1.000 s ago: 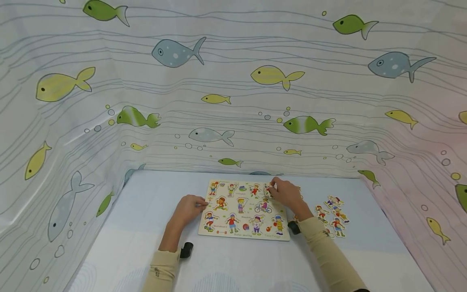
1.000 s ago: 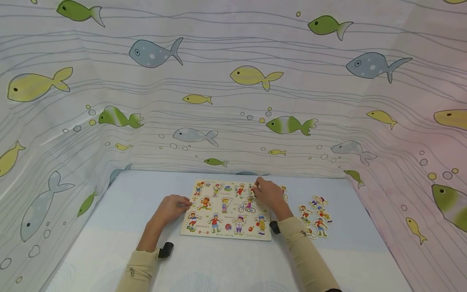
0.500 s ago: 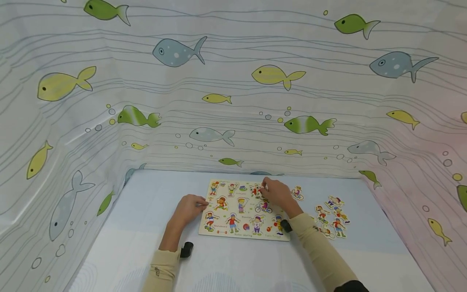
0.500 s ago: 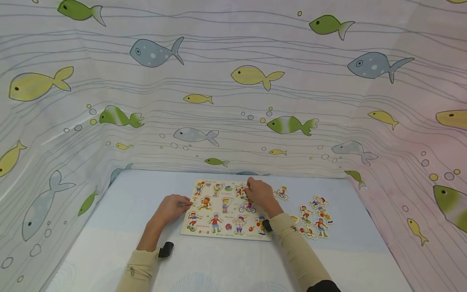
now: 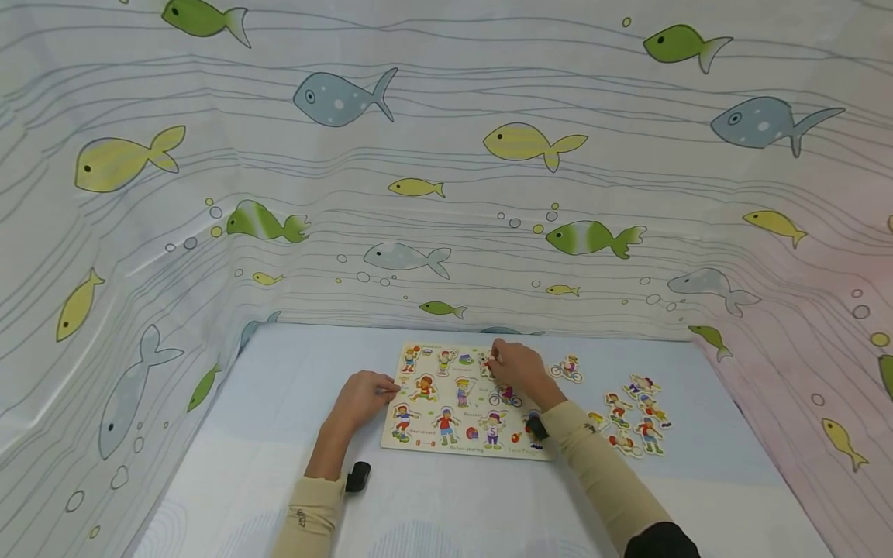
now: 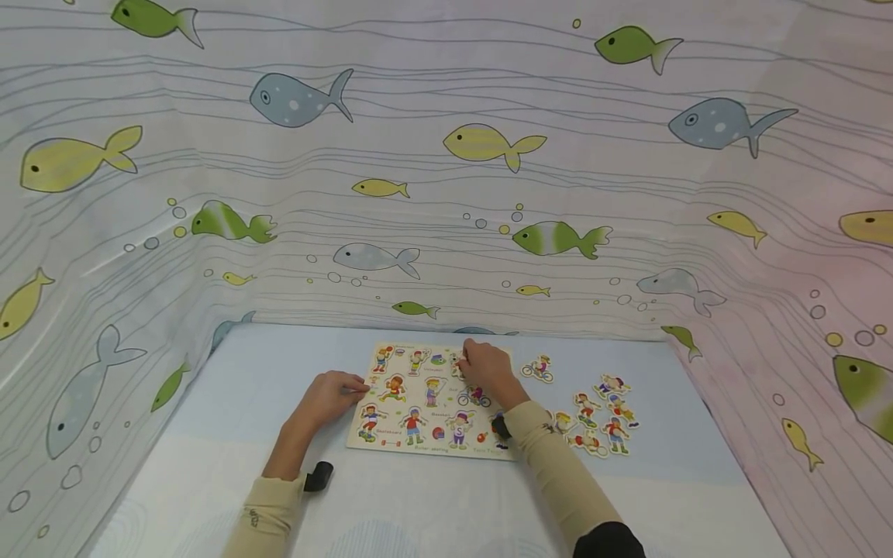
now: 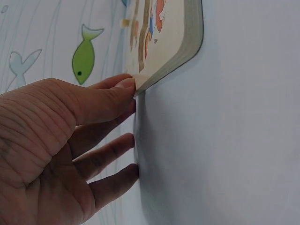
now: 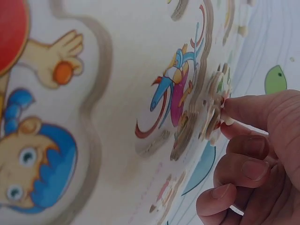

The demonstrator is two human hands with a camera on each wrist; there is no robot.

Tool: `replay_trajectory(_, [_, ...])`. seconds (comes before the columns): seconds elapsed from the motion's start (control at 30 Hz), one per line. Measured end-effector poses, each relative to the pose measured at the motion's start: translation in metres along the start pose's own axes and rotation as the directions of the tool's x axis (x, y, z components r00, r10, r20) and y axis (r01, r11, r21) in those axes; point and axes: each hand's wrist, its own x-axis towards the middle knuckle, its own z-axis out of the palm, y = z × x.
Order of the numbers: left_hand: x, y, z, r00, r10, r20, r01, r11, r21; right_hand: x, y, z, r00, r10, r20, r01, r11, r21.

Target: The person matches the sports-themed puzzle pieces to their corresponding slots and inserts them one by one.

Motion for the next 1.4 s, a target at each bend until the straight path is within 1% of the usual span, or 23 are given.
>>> replay_trajectory(0.2, [0.0,0.002,0.0,1.0,0.008,0.006,-0.008,1.0,0.005,0.003,0.001,0.003,1.0,0.005,0.019,-0.004,1.0,-0.025])
replay_trajectory(0.43, [0.0,0.003,0.001,1.0,-0.024,0.013,0.024,1.0,-0.001,0.002,0.001,0.004,1.0,0.001,0.025,0.001,0.999,-0.047])
replay_trajectory(0.6, [0.0,0.003,0.001,1.0,-0.017,0.014,0.018,1.0,-0.001,0.002,0.002,0.004,1.0,0.0,0.022,0.001,0.998,-0.062])
replay_trajectory(0.87, [0.001,0.004,0.001,1.0,-0.01,0.011,0.01,1.0,-0.008,0.004,0.005,0.009,1.0,0.007,0.021,-0.006,0.999,-0.04])
replay_trajectory(0.97, [0.001,0.004,0.001,1.0,-0.011,0.011,0.011,1.0,-0.009,0.002,0.005,0.006,0.999,0.025,0.028,-0.024,0.999,-0.025])
replay_trajectory(1.07, [0.0,0.004,0.0,1.0,-0.012,0.011,0.012,1.0,-0.01,-0.002,0.005,0.0,0.998,0.042,0.04,-0.043,0.999,0.026])
replay_trajectory(1.2, [-0.001,0.003,0.0,1.0,-0.01,0.004,0.01,1.0,-0.007,-0.007,0.005,-0.01,0.999,0.036,0.03,-0.038,0.996,0.075])
replay_trajectory(1.27, [-0.001,0.002,0.0,1.0,-0.002,-0.002,0.002,1.0,0.0,-0.009,0.006,-0.014,1.0,0.024,0.017,-0.025,0.997,0.072])
replay_trajectory(1.4, [-0.001,0.0,0.0,1.0,0.006,-0.001,-0.006,1.0,0.0,-0.012,0.008,-0.02,1.0,0.025,0.011,-0.026,0.999,0.044])
